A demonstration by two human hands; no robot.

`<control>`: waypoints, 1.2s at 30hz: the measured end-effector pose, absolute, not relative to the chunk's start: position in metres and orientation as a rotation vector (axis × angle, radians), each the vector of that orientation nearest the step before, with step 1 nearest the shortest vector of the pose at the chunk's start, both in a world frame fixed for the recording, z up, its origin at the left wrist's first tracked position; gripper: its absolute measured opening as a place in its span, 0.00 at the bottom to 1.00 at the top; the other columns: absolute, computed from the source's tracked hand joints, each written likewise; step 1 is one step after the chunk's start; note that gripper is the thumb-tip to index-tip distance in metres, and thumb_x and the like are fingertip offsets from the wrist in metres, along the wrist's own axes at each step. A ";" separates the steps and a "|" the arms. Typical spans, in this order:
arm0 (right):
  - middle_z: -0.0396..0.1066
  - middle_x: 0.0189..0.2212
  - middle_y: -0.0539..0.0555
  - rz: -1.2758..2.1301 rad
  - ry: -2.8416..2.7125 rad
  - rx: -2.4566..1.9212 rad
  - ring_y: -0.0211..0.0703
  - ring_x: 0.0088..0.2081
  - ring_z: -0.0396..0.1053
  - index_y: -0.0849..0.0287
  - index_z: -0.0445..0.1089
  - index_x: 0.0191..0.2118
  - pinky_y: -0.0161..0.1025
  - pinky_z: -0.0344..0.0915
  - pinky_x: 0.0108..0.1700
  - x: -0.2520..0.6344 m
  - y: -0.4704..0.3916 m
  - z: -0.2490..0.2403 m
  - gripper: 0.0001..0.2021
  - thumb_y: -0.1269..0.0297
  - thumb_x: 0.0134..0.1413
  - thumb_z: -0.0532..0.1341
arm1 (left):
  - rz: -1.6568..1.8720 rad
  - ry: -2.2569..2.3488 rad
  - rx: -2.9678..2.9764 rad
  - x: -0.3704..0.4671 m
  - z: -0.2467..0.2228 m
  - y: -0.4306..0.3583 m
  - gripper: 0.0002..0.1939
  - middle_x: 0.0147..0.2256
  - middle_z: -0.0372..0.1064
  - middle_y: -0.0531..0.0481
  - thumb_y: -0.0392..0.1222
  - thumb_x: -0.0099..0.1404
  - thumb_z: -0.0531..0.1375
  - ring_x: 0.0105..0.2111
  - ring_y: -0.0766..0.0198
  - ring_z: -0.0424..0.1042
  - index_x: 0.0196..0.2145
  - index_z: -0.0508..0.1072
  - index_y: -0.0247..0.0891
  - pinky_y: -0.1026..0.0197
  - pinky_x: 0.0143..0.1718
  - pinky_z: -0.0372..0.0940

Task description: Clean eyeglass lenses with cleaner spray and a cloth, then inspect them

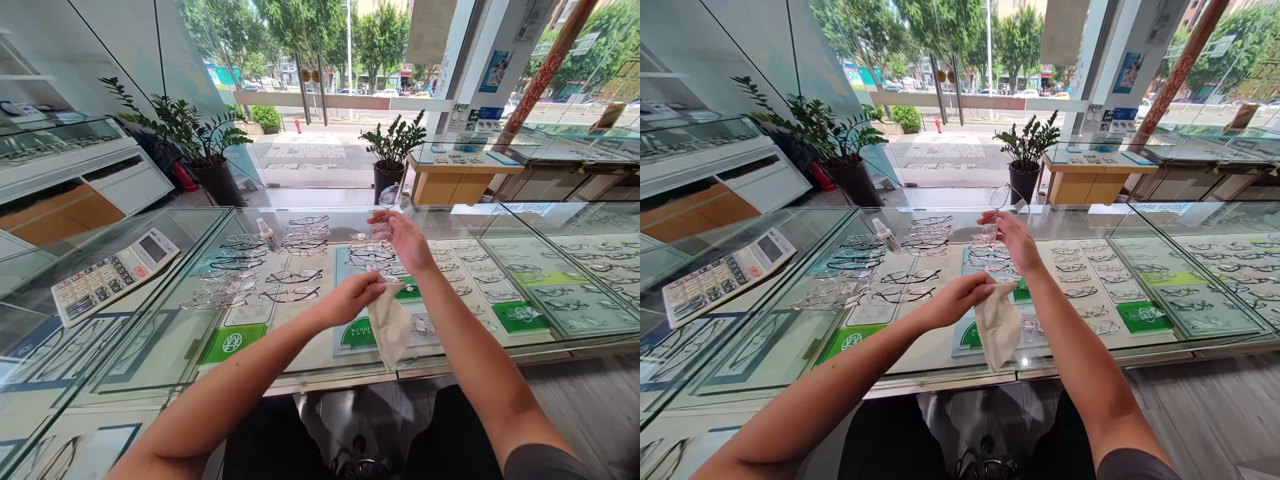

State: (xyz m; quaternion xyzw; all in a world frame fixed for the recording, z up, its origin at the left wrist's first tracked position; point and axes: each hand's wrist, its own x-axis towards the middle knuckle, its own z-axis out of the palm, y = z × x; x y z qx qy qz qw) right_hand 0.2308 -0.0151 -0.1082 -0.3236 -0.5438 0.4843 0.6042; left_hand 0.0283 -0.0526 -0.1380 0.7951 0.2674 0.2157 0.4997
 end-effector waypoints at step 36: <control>0.82 0.45 0.58 1.356 -1.638 -0.688 0.47 0.45 0.74 0.57 0.83 0.49 0.45 0.67 0.51 0.194 -0.037 -0.120 0.18 0.52 0.75 0.58 | 1.222 0.578 1.100 -0.019 -0.101 0.006 0.32 0.23 0.61 0.59 0.57 0.52 0.81 0.24 0.73 0.62 0.26 0.64 0.37 0.68 0.27 0.61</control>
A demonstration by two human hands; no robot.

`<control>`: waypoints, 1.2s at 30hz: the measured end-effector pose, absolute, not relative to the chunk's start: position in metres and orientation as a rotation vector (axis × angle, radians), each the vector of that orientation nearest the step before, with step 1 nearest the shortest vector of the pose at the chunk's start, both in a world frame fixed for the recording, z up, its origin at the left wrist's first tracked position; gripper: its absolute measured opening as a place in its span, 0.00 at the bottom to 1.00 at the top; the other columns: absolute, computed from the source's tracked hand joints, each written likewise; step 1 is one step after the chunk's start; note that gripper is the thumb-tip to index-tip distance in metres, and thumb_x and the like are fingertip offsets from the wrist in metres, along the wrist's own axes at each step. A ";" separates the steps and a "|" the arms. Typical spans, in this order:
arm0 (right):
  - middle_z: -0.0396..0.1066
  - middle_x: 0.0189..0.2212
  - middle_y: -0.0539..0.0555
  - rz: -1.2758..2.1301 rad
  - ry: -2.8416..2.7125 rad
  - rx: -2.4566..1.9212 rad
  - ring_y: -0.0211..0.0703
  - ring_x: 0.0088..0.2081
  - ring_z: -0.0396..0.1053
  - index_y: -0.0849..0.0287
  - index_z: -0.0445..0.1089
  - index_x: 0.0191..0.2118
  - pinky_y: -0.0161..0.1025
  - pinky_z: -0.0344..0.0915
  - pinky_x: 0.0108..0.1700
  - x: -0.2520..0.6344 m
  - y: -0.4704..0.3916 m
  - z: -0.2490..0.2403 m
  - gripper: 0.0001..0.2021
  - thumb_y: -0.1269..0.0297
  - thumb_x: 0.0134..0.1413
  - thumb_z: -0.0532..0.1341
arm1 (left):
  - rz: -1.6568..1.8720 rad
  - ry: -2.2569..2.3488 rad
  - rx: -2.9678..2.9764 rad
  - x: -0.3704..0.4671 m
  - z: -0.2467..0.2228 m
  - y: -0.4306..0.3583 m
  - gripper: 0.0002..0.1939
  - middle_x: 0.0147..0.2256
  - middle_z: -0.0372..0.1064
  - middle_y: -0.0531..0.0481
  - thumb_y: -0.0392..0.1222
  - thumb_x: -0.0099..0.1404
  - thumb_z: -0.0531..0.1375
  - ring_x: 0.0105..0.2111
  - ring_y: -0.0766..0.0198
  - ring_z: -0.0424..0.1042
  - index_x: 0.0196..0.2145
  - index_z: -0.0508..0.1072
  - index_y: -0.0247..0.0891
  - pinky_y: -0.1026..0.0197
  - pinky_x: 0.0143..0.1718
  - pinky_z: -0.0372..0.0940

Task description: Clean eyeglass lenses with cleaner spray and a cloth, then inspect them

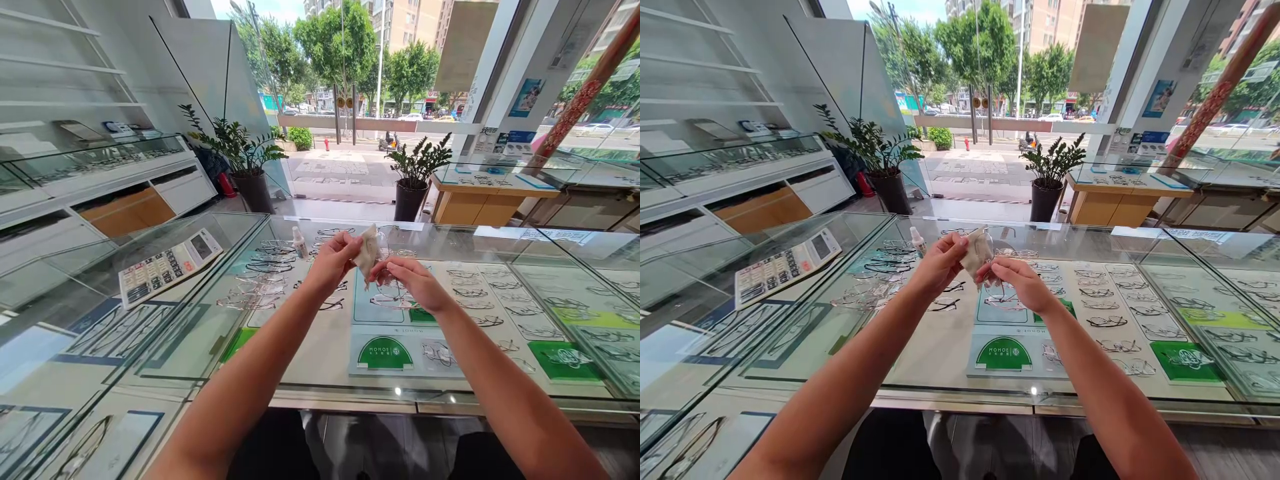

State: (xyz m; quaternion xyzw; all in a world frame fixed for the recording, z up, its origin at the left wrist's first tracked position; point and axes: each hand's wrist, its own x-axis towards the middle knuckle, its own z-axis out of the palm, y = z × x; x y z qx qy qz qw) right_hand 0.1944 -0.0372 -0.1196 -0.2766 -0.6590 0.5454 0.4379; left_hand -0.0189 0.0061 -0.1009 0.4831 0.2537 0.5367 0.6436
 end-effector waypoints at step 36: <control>0.81 0.38 0.58 1.505 -1.429 -0.626 0.46 0.41 0.75 0.59 0.83 0.40 0.45 0.69 0.49 0.183 -0.041 -0.123 0.17 0.52 0.70 0.63 | 1.078 0.479 1.372 -0.017 -0.107 0.001 0.19 0.32 0.78 0.49 0.55 0.66 0.73 0.31 0.65 0.74 0.40 0.78 0.35 0.62 0.37 0.68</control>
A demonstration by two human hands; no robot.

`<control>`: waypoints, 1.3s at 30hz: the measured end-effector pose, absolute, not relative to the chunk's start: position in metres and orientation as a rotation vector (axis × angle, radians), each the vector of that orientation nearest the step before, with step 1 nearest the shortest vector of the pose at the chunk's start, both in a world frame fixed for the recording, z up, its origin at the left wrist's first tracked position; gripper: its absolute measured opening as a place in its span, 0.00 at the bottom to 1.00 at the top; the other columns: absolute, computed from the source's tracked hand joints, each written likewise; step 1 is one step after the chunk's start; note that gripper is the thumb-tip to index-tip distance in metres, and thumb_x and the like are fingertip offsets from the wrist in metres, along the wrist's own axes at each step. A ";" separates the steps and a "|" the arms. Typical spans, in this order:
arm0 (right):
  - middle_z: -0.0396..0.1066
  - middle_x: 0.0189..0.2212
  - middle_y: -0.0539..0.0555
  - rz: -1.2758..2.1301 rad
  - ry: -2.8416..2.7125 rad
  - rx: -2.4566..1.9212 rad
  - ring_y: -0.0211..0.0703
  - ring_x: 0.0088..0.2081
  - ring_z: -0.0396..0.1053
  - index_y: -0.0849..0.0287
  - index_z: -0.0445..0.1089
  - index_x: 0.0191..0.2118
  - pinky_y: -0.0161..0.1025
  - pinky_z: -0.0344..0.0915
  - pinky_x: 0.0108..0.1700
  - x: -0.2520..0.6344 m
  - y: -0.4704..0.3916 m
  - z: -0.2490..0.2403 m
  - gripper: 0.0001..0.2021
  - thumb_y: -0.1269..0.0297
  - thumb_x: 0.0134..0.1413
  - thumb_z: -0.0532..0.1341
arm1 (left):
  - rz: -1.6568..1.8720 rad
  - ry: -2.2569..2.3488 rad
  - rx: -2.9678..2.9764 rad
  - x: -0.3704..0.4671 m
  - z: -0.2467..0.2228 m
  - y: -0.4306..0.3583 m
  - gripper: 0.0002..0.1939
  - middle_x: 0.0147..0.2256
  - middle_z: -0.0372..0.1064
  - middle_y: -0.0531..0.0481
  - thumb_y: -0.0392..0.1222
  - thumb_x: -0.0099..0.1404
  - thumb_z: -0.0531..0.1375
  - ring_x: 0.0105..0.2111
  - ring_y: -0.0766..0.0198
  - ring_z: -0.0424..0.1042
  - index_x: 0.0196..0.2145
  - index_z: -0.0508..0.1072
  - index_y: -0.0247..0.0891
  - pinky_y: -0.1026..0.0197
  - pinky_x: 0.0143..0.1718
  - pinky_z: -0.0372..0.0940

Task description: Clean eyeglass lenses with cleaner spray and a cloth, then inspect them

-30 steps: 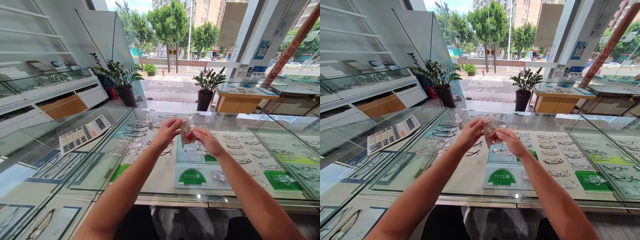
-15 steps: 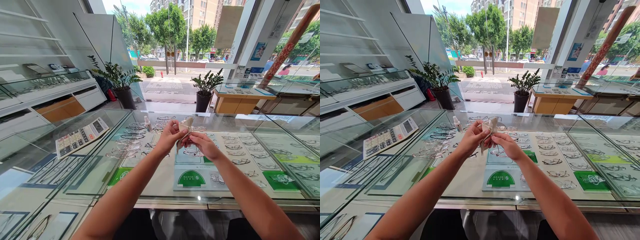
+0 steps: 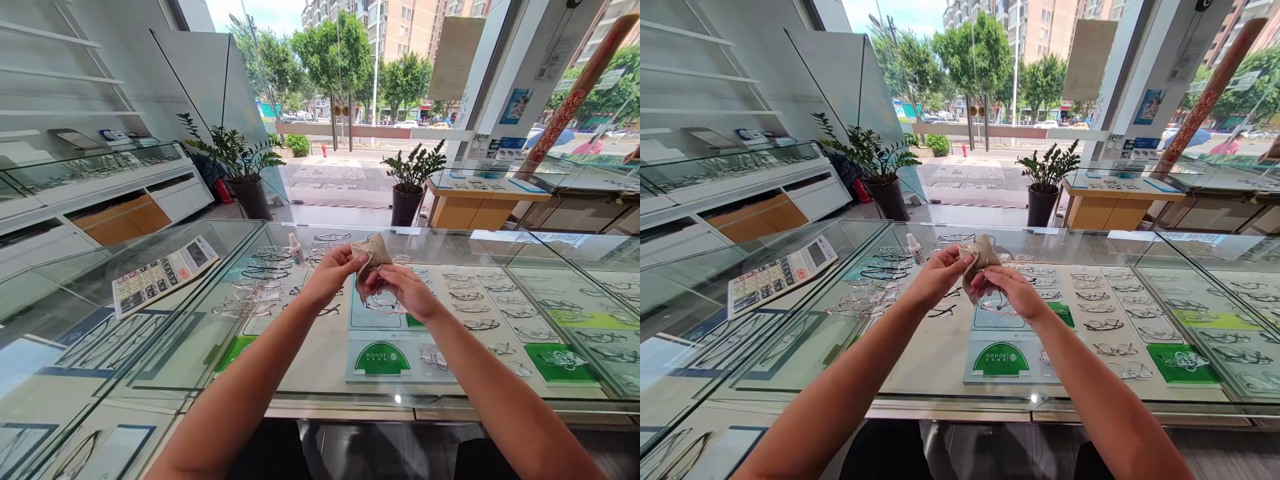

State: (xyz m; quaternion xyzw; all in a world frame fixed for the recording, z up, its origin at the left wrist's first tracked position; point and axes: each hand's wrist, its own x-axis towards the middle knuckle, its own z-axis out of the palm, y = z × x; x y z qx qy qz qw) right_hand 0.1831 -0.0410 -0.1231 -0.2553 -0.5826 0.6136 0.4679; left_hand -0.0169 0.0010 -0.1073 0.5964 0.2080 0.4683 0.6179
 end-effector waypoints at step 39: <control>0.82 0.38 0.58 1.561 -1.518 -0.671 0.48 0.42 0.75 0.59 0.82 0.39 0.46 0.69 0.51 0.186 -0.038 -0.129 0.17 0.50 0.70 0.63 | 1.027 0.525 1.402 -0.015 -0.104 -0.006 0.22 0.25 0.77 0.52 0.49 0.59 0.78 0.21 0.63 0.75 0.38 0.72 0.37 0.62 0.25 0.70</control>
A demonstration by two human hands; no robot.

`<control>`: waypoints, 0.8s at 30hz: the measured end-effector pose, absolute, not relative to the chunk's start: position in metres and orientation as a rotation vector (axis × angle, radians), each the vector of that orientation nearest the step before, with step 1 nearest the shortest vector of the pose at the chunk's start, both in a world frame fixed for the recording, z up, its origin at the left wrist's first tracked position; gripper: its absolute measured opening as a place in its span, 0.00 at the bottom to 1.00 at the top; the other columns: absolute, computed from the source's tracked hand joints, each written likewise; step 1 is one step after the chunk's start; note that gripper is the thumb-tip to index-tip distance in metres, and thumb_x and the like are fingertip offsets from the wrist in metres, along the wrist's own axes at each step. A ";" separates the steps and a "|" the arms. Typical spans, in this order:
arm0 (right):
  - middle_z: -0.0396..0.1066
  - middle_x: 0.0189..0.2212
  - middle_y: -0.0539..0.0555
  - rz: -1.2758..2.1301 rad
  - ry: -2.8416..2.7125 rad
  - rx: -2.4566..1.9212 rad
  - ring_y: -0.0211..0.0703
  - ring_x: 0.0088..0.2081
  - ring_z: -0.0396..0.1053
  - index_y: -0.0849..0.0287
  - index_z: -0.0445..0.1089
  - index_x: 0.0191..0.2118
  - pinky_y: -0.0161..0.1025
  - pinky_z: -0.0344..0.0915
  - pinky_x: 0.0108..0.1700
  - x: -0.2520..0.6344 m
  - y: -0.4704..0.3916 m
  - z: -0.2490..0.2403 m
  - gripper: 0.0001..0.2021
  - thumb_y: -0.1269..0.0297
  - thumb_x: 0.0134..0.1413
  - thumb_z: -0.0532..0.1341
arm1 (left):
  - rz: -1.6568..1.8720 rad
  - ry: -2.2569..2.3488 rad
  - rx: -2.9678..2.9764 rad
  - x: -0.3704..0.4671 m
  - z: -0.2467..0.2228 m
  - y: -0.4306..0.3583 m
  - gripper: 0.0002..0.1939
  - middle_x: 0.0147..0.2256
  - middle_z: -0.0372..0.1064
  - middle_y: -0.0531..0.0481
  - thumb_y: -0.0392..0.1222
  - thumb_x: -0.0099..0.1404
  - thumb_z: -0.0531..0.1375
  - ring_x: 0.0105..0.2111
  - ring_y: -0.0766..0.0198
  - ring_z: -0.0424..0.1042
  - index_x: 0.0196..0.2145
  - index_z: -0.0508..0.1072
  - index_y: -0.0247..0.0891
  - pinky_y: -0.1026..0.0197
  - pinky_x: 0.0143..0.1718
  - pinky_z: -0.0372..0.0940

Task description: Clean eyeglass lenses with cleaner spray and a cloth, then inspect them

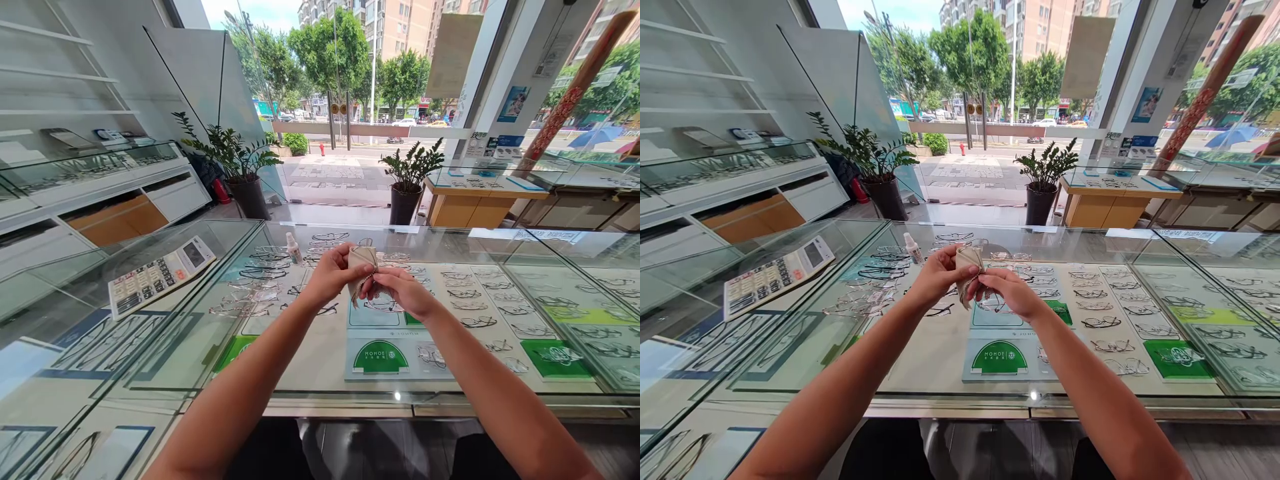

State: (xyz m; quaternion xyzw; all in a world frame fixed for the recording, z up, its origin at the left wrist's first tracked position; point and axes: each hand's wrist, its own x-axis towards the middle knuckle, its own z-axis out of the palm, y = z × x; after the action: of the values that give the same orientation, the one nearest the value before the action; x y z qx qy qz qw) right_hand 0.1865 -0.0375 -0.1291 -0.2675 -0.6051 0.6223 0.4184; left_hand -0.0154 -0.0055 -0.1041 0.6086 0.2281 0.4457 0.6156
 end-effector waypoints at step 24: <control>0.81 0.37 0.57 1.462 -1.560 -0.675 0.47 0.41 0.73 0.58 0.82 0.38 0.45 0.65 0.49 0.184 -0.042 -0.123 0.18 0.52 0.71 0.60 | 0.993 0.474 1.392 -0.013 -0.102 -0.013 0.19 0.23 0.75 0.53 0.50 0.66 0.74 0.21 0.61 0.75 0.40 0.70 0.40 0.59 0.27 0.72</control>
State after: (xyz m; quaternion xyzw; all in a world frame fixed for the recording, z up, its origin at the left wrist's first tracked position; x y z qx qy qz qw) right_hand 0.1843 -0.0418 -0.1227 -0.2710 -0.6265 0.5871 0.4351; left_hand -0.0126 -0.0126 -0.1018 0.6082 0.2072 0.4340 0.6315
